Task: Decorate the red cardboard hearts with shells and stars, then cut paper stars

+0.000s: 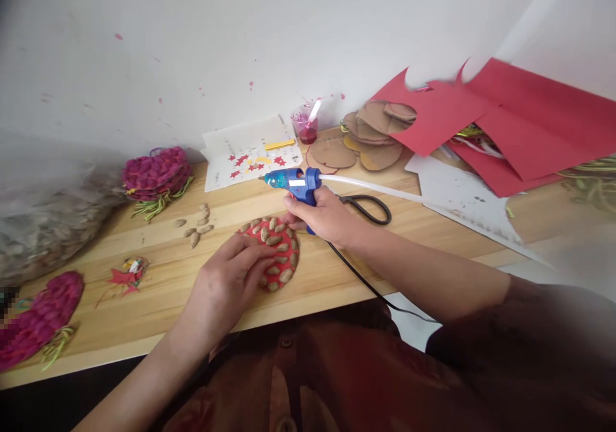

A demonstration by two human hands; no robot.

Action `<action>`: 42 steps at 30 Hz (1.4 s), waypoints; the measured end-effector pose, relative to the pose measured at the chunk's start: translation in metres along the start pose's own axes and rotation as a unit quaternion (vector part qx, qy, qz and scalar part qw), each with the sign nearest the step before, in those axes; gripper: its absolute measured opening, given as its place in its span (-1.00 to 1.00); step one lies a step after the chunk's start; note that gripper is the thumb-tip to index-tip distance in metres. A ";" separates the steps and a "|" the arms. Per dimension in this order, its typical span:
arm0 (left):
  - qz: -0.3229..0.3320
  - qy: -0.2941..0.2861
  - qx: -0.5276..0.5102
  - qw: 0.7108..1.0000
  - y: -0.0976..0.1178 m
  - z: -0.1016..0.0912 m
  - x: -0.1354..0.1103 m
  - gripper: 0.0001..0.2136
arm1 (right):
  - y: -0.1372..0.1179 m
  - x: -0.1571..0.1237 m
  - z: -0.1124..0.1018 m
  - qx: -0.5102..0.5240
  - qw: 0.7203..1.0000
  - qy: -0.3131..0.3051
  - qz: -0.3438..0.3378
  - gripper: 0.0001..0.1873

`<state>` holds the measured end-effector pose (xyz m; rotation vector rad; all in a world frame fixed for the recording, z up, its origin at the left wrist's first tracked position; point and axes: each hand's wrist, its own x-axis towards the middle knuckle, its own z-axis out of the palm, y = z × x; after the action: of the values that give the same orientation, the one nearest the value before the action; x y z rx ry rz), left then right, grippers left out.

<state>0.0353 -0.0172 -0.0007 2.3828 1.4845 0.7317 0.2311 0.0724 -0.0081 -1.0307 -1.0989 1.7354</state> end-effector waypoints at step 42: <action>-0.074 -0.011 0.013 0.997 0.002 -0.003 0.029 -0.87 | -0.009 -0.005 -0.007 -0.230 0.971 0.004 -0.071 -0.85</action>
<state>0.0455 0.0072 0.0106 2.2625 1.6496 0.6521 0.2415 0.0721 -0.0008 -1.1963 -1.5752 1.3897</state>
